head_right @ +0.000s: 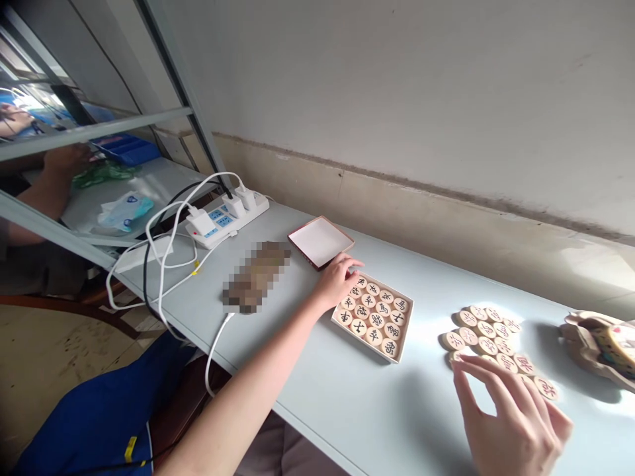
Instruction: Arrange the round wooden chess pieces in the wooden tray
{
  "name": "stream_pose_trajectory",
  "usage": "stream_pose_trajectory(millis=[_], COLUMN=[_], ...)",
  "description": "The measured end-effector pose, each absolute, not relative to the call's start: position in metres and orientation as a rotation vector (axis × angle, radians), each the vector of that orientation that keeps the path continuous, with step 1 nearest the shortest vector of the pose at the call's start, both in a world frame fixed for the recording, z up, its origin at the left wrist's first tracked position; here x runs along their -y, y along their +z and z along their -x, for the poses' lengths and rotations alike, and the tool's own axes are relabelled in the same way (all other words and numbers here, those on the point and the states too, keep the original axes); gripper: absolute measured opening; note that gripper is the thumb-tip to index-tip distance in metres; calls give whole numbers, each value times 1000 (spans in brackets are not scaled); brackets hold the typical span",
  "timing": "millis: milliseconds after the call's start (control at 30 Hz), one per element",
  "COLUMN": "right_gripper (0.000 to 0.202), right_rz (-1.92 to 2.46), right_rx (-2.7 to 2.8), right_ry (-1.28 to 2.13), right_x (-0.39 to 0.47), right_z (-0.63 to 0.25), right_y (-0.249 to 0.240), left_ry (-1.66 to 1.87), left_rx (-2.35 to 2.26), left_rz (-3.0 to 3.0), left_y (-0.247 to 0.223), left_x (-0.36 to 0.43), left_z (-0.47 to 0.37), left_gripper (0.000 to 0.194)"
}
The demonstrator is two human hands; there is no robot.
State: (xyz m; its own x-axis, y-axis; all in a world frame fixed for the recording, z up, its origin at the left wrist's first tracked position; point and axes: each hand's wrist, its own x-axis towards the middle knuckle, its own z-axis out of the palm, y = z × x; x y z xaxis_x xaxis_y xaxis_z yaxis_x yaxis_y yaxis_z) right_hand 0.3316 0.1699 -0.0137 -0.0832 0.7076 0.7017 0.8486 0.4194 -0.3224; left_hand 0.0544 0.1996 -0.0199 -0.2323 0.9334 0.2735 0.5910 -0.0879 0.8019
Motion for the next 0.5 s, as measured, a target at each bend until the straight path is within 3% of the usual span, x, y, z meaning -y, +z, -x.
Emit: stream_pose_trajectory(millis=[100, 233, 367, 500], right_gripper=[2, 7, 10, 8], right_rz=[1019, 723, 579, 702], right_rx=[1936, 2078, 2237, 2215], right_ry=[-285, -23, 279, 691], right_x=[-153, -117, -97, -105], right_z=[-305, -240, -170, -119], right_y=[-1, 21, 27, 14], left_ry=[1526, 1845, 1349, 1092], left_rx=[-2021, -2390, -2764, -2650], left_rz=[-1599, -1409, -1055, -1158], left_y=[7, 33, 13, -16], left_x=[-164, -74, -9, -7], left_z=[-53, -25, 22, 44], left_gripper=[29, 32, 96, 117])
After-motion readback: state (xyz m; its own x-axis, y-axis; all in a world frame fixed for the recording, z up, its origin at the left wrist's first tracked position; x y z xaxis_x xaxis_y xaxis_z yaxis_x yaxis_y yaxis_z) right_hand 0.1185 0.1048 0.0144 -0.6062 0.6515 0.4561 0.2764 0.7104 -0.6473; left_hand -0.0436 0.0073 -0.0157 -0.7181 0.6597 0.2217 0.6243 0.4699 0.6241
